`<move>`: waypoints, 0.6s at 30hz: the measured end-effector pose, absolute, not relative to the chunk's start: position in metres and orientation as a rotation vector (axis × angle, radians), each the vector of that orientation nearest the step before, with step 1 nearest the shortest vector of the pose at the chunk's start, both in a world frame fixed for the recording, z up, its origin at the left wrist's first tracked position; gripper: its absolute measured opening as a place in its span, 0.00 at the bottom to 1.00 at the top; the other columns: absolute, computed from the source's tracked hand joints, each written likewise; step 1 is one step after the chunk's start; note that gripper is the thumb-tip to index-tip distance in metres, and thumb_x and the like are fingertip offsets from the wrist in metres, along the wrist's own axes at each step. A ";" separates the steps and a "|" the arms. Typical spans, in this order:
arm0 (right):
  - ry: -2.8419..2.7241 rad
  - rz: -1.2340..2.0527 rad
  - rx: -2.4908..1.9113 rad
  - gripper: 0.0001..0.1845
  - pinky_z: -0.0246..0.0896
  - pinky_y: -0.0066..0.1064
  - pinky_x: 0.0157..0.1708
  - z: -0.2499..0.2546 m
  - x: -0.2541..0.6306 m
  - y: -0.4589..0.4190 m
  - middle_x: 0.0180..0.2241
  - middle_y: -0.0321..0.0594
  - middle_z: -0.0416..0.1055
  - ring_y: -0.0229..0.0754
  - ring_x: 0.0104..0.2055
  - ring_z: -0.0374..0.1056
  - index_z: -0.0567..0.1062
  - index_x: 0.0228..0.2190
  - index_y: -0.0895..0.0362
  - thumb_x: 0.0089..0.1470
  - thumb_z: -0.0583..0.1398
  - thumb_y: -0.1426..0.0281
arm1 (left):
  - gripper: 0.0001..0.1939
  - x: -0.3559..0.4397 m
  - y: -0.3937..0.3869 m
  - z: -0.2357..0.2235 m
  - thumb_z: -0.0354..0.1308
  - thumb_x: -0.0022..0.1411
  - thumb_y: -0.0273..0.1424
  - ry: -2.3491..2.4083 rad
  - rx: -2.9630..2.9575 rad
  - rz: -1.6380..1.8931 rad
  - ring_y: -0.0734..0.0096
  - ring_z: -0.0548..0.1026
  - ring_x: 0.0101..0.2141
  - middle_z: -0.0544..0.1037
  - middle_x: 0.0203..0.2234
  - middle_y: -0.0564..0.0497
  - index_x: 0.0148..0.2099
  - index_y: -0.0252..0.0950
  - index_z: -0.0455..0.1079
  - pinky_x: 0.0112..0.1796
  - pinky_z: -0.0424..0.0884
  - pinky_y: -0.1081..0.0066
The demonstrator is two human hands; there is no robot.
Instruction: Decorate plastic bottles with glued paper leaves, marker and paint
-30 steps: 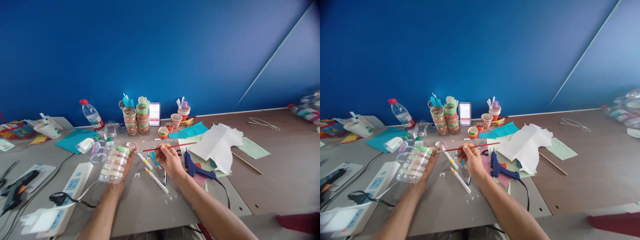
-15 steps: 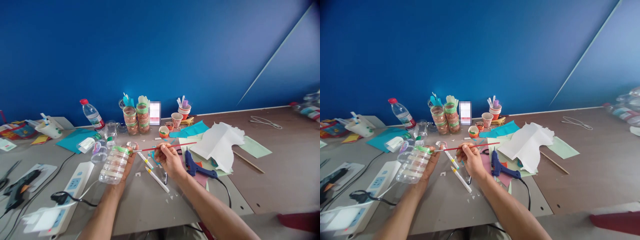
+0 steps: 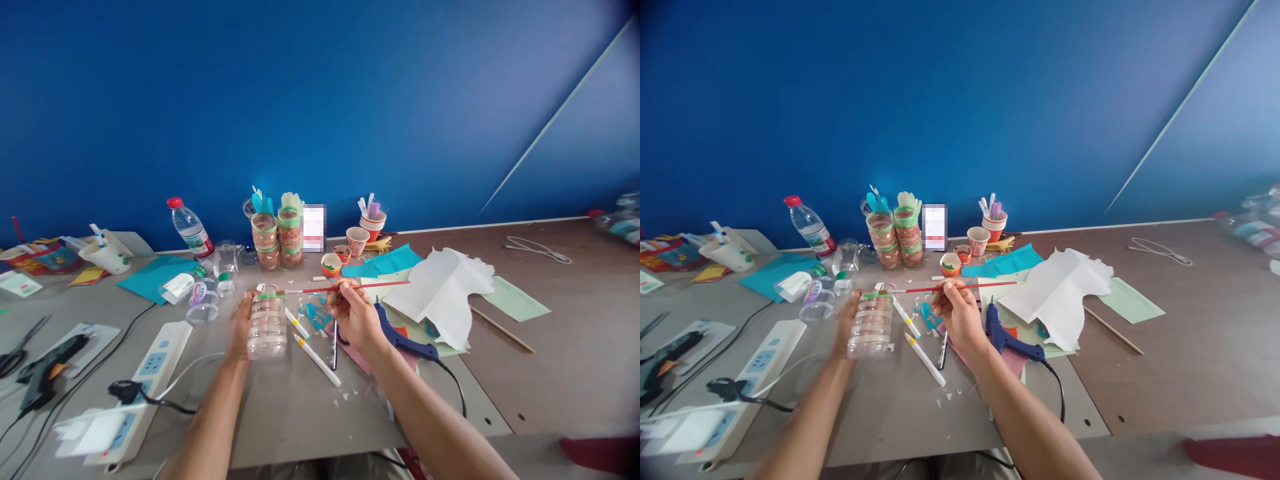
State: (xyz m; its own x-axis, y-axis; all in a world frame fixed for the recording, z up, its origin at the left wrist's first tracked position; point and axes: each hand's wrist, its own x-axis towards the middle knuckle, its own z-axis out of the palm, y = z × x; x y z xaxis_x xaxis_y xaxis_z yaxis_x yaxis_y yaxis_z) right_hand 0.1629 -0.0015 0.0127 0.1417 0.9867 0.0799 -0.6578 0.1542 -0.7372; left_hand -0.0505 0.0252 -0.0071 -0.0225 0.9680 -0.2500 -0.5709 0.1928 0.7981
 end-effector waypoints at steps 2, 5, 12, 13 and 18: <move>-0.670 1.263 -0.640 0.14 0.57 0.25 0.19 0.016 0.167 -0.001 0.18 0.34 0.72 0.34 0.18 0.63 0.78 0.27 0.55 0.46 0.71 0.58 | 0.13 -0.043 0.023 -0.006 0.68 0.57 0.37 1.015 0.729 1.443 0.78 0.67 0.20 0.72 0.20 0.56 0.27 0.36 0.72 0.21 0.66 0.79; -0.729 1.217 -0.679 0.14 0.57 0.26 0.20 0.018 0.171 -0.001 0.19 0.35 0.72 0.34 0.20 0.63 0.78 0.27 0.56 0.47 0.70 0.58 | 0.15 -0.034 0.023 -0.005 0.68 0.56 0.36 1.115 0.972 1.537 0.78 0.64 0.22 0.68 0.19 0.57 0.23 0.35 0.70 0.25 0.63 0.81; -0.941 1.147 -0.786 0.17 0.58 0.27 0.20 0.011 0.169 -0.003 0.20 0.36 0.73 0.35 0.19 0.64 0.77 0.26 0.57 0.51 0.67 0.56 | 0.23 -0.033 0.026 -0.013 0.62 0.59 0.49 1.253 1.342 1.580 0.73 0.61 0.24 0.64 0.18 0.55 0.22 0.38 0.66 0.27 0.61 0.74; -0.963 1.137 -0.799 0.17 0.58 0.27 0.20 0.010 0.168 -0.003 0.20 0.36 0.72 0.35 0.20 0.65 0.77 0.27 0.57 0.52 0.66 0.55 | 0.24 -0.033 0.026 -0.015 0.61 0.59 0.51 1.268 1.392 1.573 0.72 0.61 0.24 0.64 0.19 0.55 0.23 0.38 0.65 0.27 0.61 0.73; -1.040 1.100 -0.840 0.19 0.60 0.27 0.20 0.009 0.167 -0.004 0.21 0.36 0.72 0.35 0.20 0.65 0.76 0.27 0.57 0.54 0.65 0.54 | 0.27 -0.035 0.026 -0.021 0.52 0.64 0.56 1.327 1.596 1.524 0.70 0.62 0.24 0.64 0.19 0.55 0.25 0.39 0.63 0.28 0.60 0.69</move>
State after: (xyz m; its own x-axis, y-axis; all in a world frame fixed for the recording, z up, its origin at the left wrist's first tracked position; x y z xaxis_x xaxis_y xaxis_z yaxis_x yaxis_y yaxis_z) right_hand 0.1668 -0.0037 0.0089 0.1132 0.9653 0.2355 -0.2892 0.2588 -0.9216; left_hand -0.0351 0.0260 -0.0211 -0.1351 0.9066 0.3997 0.2710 -0.3542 0.8951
